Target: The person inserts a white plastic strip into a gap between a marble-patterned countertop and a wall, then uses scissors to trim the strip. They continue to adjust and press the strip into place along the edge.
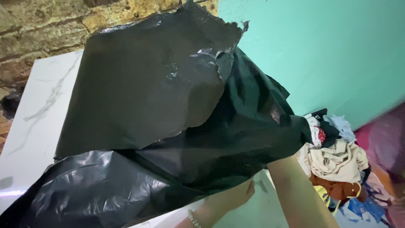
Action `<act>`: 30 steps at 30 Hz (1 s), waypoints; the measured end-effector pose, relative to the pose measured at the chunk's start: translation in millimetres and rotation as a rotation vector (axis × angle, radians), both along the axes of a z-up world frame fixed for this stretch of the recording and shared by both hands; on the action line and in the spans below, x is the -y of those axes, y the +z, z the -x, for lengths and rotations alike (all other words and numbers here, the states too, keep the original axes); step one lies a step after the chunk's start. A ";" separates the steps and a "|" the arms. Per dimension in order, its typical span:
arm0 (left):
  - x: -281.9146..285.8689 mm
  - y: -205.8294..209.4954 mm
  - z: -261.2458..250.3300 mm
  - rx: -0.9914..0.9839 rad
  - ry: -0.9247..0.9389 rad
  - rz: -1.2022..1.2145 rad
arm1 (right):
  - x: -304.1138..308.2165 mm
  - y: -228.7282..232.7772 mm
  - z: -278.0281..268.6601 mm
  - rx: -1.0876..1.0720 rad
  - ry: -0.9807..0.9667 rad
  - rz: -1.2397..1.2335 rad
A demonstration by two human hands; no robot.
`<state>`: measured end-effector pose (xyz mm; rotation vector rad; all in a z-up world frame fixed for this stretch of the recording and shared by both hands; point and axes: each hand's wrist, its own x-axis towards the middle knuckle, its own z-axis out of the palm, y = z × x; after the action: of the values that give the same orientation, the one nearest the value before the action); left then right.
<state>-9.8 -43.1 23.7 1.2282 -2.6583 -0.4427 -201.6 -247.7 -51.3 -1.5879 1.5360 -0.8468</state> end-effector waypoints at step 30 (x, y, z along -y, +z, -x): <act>-13.7 1.4 -11.5 -0.282 -0.041 0.195 | -3.4 24.9 -20.4 0.043 -0.107 0.023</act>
<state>1.7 -29.5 25.1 0.9773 -2.4241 -0.3264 -181.2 -244.3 -26.4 -1.5055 1.5969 -0.9545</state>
